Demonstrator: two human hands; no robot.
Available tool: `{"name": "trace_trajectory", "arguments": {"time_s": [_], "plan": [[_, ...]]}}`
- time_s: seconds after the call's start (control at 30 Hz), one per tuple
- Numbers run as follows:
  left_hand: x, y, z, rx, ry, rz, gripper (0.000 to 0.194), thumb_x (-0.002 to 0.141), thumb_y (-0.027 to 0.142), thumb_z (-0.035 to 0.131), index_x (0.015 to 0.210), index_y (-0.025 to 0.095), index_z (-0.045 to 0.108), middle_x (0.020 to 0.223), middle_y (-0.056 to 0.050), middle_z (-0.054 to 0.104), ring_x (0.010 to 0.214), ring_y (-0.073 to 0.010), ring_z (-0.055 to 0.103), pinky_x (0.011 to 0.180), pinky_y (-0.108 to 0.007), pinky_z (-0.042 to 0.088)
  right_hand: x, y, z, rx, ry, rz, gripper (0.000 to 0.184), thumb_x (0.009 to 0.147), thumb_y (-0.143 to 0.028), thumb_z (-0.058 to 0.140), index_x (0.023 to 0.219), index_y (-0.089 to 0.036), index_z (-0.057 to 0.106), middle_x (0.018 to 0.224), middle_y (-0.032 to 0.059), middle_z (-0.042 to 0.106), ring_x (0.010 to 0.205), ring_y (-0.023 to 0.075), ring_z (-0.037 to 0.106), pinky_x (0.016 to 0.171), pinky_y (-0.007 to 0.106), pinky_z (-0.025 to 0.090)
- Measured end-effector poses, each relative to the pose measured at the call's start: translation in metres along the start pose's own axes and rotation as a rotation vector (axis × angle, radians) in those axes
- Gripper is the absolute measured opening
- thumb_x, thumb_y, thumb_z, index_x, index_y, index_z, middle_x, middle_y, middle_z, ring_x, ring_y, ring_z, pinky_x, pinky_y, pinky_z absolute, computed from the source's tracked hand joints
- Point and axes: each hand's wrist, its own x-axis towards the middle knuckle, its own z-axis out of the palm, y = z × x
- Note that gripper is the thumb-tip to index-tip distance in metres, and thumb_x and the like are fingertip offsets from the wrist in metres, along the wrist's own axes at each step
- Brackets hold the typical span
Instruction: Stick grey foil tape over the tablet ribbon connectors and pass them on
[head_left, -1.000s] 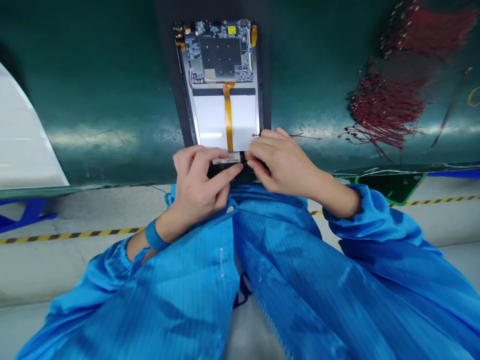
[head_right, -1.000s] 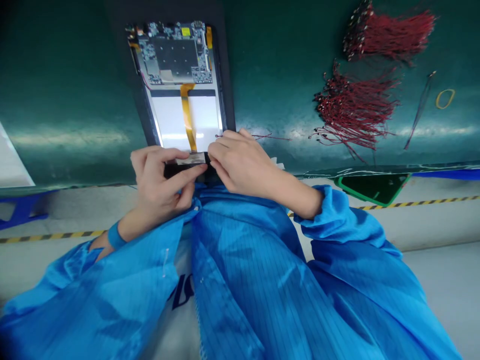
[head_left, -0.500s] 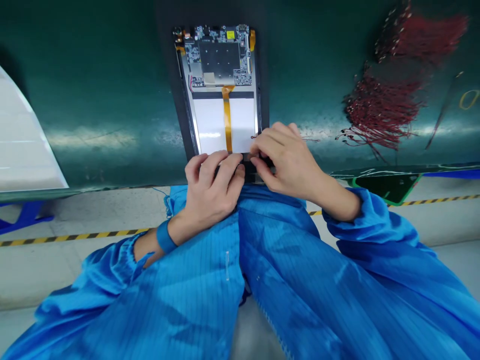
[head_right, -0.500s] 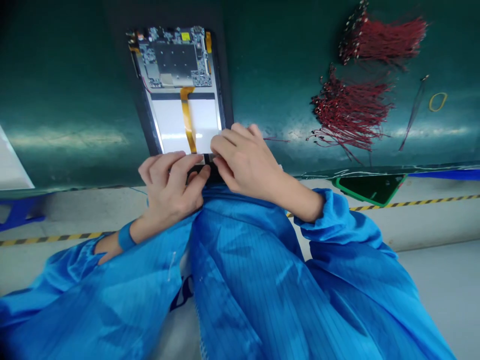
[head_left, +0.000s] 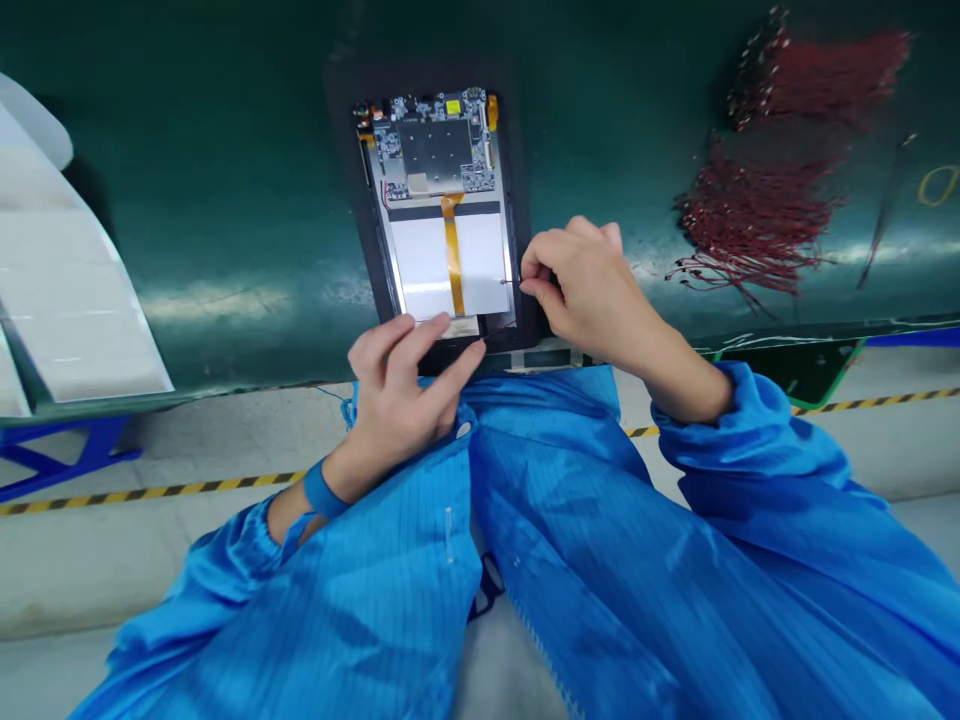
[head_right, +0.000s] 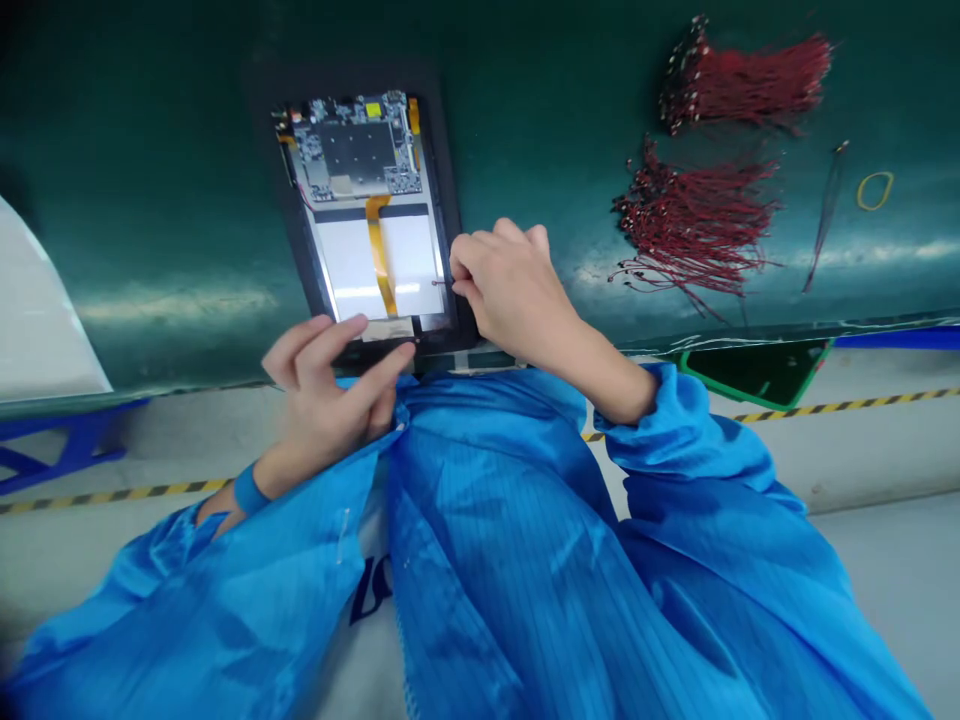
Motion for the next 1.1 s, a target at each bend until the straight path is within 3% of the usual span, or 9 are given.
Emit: {"name": "trace_trajectory", "arguments": {"time_s": [0.13,0.3,0.4,0.47,0.53,0.63,0.77,0.93,1.1], "plan": [[0.004,0.008,0.007,-0.017,-0.050,0.006,0.049,0.090,0.012,0.066,0.136,0.028,0.066,0.153,-0.010,0.052,0.144,-0.0325,0.040,0.117,-0.053,0.043,0.004,0.009,-0.009,-0.030,0.022,0.011,0.013,0.105,-0.026,0.048,0.101,-0.024,0.060,0.099,0.0096,0.068,0.106,0.0321,0.057,0.093,0.047,0.039],[0.002,-0.006,-0.002,-0.079,-0.013,-0.053,0.046,0.090,0.018,0.070,0.135,0.025,0.064,0.155,-0.013,0.051,0.143,-0.0347,0.045,0.118,-0.055,0.043,0.007,0.056,-0.043,-0.253,0.218,0.385,0.010,0.101,-0.023,0.053,0.106,-0.025,0.062,0.118,0.0154,0.066,0.117,0.0343,0.052,0.099,0.053,0.035],[-0.001,-0.022,-0.007,-0.094,-0.073,-0.253,0.079,0.089,0.038,0.077,0.158,0.019,0.043,0.167,-0.021,0.038,0.152,-0.0424,0.038,0.124,-0.064,0.035,0.006,0.071,-0.048,-0.297,0.273,0.438,0.012,0.100,-0.027,0.059,0.109,-0.022,0.064,0.126,0.0191,0.062,0.121,0.0363,0.047,0.101,0.056,0.033],[-0.003,-0.033,-0.006,-0.135,-0.195,-0.368,0.112,0.085,0.055,0.082,0.170,0.015,0.019,0.172,-0.026,0.028,0.161,-0.0474,0.024,0.129,-0.067,0.027,0.008,0.063,-0.037,-0.241,0.319,0.328,0.018,0.103,-0.035,0.057,0.110,-0.020,0.065,0.126,0.0199,0.060,0.121,0.0364,0.046,0.102,0.057,0.034],[-0.005,-0.040,0.000,-0.164,-0.266,-0.415,0.128,0.082,0.065,0.082,0.173,0.016,0.006,0.174,-0.027,0.023,0.164,-0.0482,0.016,0.132,-0.068,0.022,0.013,0.045,-0.017,-0.128,0.308,0.193,0.028,0.107,-0.045,0.051,0.107,-0.019,0.064,0.119,0.0186,0.060,0.119,0.0360,0.047,0.104,0.058,0.036],[-0.010,-0.044,0.006,-0.164,-0.253,-0.438,0.131,0.079,0.070,0.082,0.173,0.018,0.007,0.174,-0.028,0.024,0.163,-0.0495,0.023,0.132,-0.071,0.019,0.026,0.014,0.011,0.020,0.259,0.118,0.037,0.105,-0.055,0.052,0.110,-0.019,0.057,0.121,0.0182,0.058,0.123,0.0371,0.047,0.108,0.059,0.041],[-0.001,-0.047,-0.002,-0.211,-0.196,-0.465,0.131,0.083,0.060,0.084,0.173,0.022,-0.003,0.172,-0.026,0.032,0.162,-0.0471,0.028,0.131,-0.070,0.027,0.049,-0.011,0.020,0.347,0.214,0.235,0.053,0.089,-0.057,0.076,0.111,-0.020,0.046,0.126,0.0178,0.056,0.127,0.0369,0.051,0.111,0.059,0.046],[0.059,-0.052,-0.026,-0.257,-0.026,-0.341,0.124,0.092,0.040,0.079,0.171,0.034,-0.017,0.180,-0.015,0.016,0.168,-0.0396,0.013,0.137,-0.065,0.016,0.102,0.000,-0.018,1.247,0.224,0.337,0.061,0.081,-0.047,0.085,0.112,-0.030,0.036,0.106,0.0012,0.067,0.097,0.0229,0.069,0.085,0.042,0.062],[0.090,-0.080,-0.048,-0.229,0.123,-0.221,0.124,0.083,0.035,0.078,0.173,0.036,-0.007,0.176,-0.011,0.028,0.165,-0.0432,0.021,0.134,-0.068,0.013,0.186,0.090,-0.092,1.183,0.547,0.513,0.053,0.078,-0.029,0.090,0.100,-0.029,0.041,0.085,-0.0062,0.062,0.082,0.0174,0.066,0.079,0.036,0.060]]}}
